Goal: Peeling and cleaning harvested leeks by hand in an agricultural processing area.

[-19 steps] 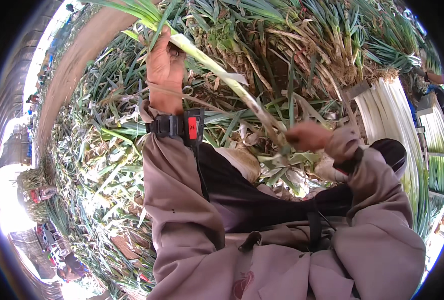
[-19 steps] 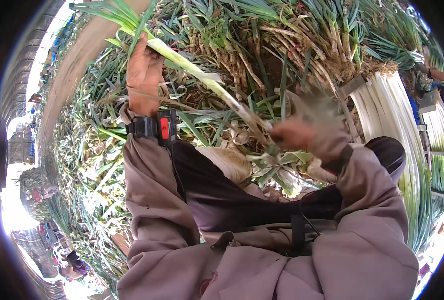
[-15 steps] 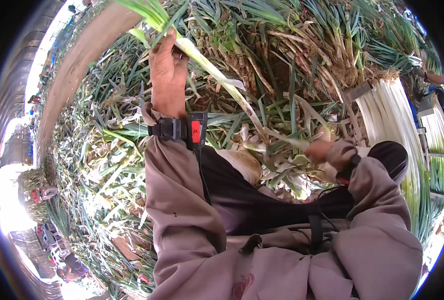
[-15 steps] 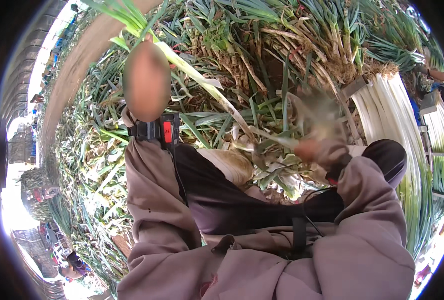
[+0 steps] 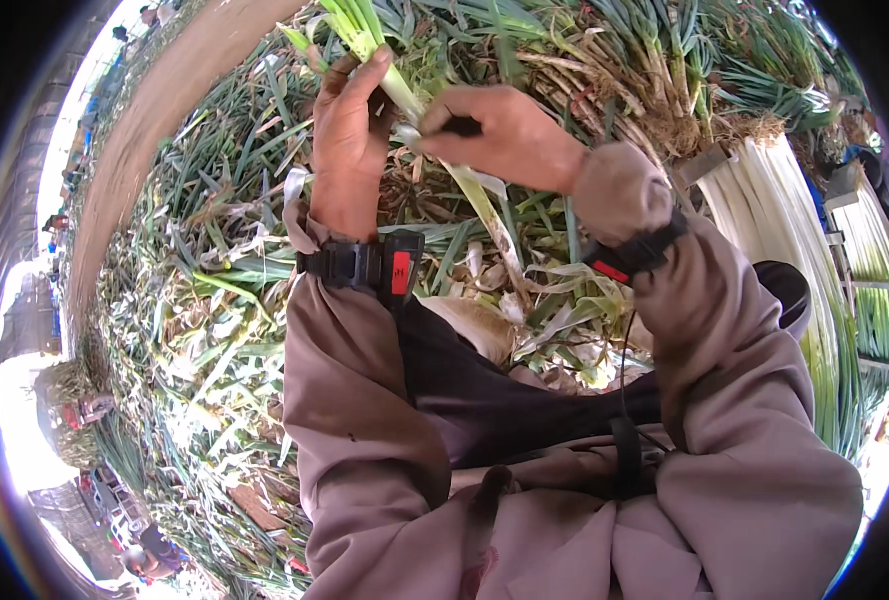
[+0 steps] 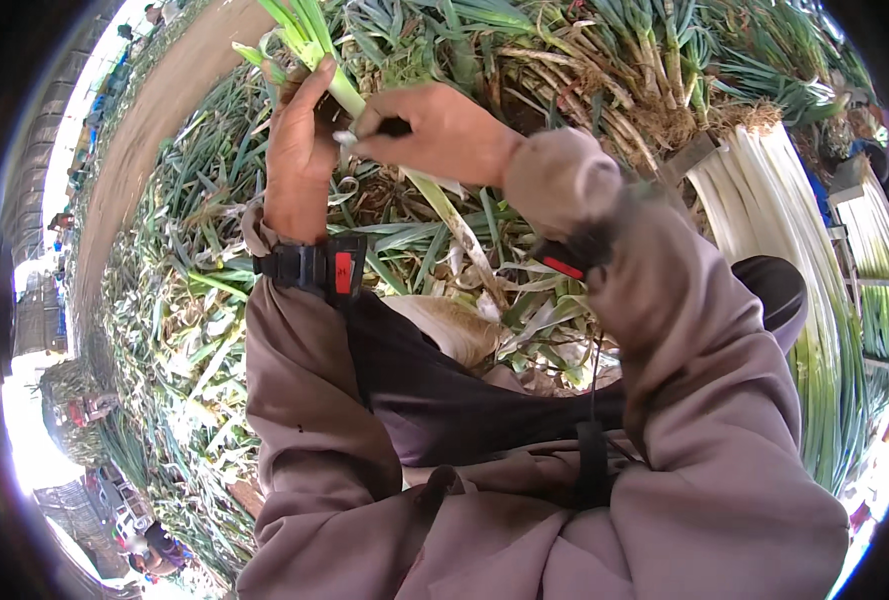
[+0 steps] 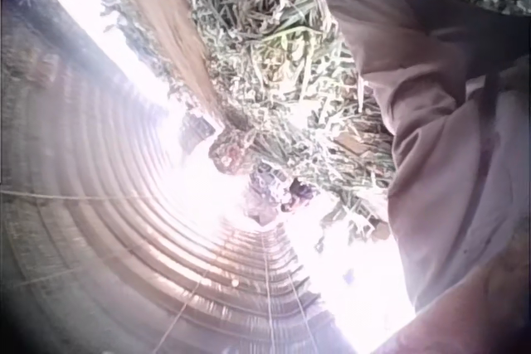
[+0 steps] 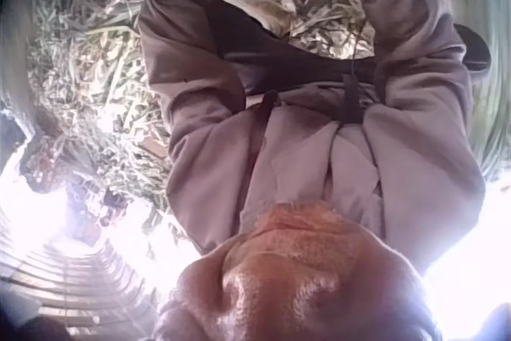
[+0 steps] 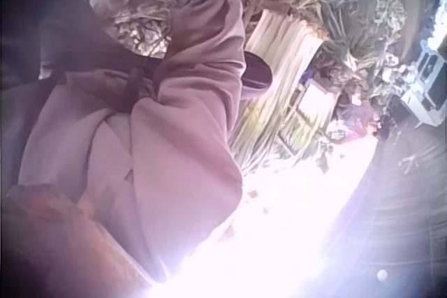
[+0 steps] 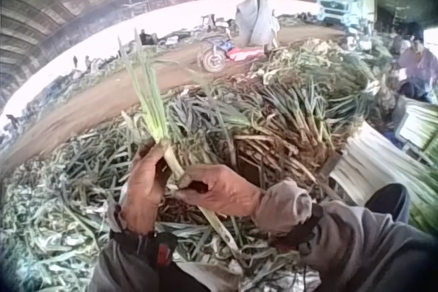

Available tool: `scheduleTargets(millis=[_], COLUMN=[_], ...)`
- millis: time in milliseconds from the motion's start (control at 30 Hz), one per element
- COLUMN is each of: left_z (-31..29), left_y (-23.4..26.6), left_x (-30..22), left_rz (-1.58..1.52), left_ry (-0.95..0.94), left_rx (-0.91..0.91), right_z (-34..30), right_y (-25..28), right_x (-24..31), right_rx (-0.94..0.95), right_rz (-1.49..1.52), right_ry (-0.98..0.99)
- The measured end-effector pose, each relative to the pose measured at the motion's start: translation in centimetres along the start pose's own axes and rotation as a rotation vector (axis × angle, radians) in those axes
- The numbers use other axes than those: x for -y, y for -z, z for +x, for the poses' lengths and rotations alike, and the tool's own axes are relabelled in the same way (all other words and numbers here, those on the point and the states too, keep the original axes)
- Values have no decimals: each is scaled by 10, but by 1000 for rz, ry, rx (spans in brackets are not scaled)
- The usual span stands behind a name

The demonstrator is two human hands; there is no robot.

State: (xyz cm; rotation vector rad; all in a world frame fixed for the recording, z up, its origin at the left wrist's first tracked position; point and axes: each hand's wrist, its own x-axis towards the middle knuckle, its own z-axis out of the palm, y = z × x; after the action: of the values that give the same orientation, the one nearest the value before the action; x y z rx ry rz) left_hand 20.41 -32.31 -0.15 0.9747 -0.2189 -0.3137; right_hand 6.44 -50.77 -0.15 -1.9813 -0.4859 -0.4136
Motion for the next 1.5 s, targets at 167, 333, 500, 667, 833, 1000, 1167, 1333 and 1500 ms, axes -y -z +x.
scheduleTargets(millis=[167, 333, 500, 667, 833, 1000, 1167, 1333, 1500], left_z=[20, 30, 43, 77, 54, 49, 8, 5, -6], left_y=[37, 56, 89, 118, 164, 179, 195, 212, 247], left_x=[-18, -22, -26, -40, -72, -61, -51, -63, -79], left_rz=[-7, -48, 9, -32, -52, 153, 858, 997, 1017], left_ry=[-51, -119, -232, -278, -318, -368, -508, -508, -546], left_rx=[-9, -106, -187, -265, -267, -140, -145, -278, -360], right_z=[-33, -62, -204, -364, -211, -163, -176, -299, -271], right_y=[29, 32, -1, -20, 2, -26, -48, -5, 18], right_x=[23, 11, -94, -170, -109, -114, -129, -173, -160], right_rx=[-6, 303, 675, 1210, 570, 144, 449, 964, 771], right_rz=[437, 378, -75, -494, -247, -296, 19, -667, -177], right_ry=[-217, -381, -652, -891, -657, -160, -394, -616, -1019])
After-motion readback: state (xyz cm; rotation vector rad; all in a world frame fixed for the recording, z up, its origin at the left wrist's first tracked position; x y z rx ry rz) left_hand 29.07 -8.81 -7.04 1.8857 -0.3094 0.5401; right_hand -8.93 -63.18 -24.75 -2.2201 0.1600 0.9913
